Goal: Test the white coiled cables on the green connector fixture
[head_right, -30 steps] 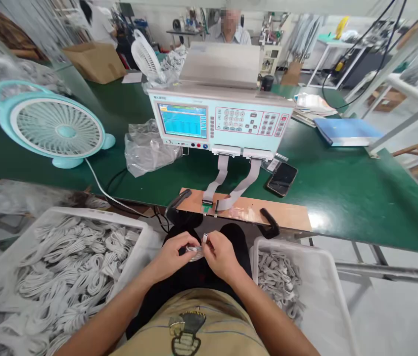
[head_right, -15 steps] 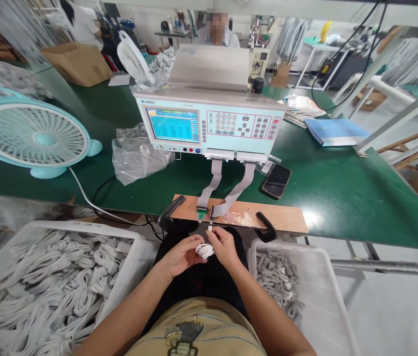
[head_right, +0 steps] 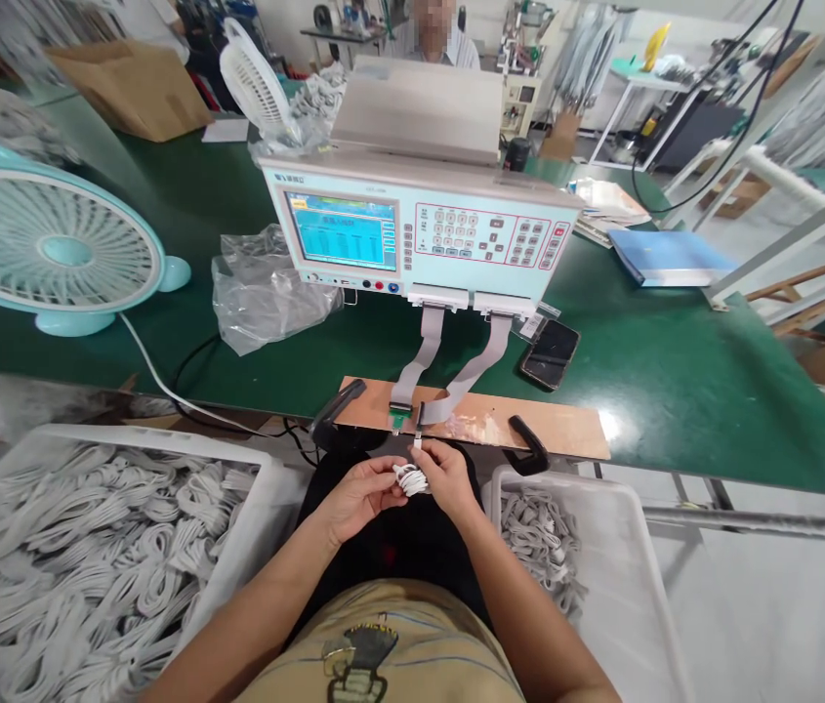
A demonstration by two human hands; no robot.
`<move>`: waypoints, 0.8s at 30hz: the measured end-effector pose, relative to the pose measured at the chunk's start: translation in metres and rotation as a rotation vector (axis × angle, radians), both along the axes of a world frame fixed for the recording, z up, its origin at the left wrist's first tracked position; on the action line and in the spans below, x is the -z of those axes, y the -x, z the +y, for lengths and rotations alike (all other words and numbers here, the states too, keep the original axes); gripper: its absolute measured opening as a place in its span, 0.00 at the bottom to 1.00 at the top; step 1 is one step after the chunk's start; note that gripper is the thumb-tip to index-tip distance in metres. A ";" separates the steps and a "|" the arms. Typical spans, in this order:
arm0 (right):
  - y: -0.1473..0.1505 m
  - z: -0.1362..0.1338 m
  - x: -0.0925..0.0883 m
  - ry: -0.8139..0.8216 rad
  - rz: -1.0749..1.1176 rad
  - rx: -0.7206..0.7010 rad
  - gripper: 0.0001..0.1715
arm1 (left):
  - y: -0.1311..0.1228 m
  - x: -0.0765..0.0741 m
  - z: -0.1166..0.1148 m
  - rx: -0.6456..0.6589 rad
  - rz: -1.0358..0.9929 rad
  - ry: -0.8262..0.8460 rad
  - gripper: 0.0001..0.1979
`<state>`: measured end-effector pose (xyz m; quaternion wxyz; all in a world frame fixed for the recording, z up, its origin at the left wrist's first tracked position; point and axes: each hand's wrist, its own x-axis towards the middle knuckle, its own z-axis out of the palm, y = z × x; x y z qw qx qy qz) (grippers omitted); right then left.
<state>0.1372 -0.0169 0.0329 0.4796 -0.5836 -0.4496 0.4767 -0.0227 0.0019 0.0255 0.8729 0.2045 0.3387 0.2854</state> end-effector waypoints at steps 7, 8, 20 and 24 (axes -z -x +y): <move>0.004 0.002 -0.006 0.111 0.167 0.009 0.16 | -0.008 -0.005 0.002 -0.094 0.104 0.004 0.13; 0.004 0.003 -0.006 0.135 0.213 0.019 0.16 | -0.011 -0.005 0.001 -0.137 0.142 -0.048 0.13; 0.010 0.008 -0.001 0.238 0.517 0.128 0.15 | -0.008 -0.011 0.013 0.106 0.465 -0.677 0.14; 0.008 0.009 0.000 0.213 0.483 0.084 0.13 | -0.012 -0.011 0.017 -0.075 0.579 -0.833 0.14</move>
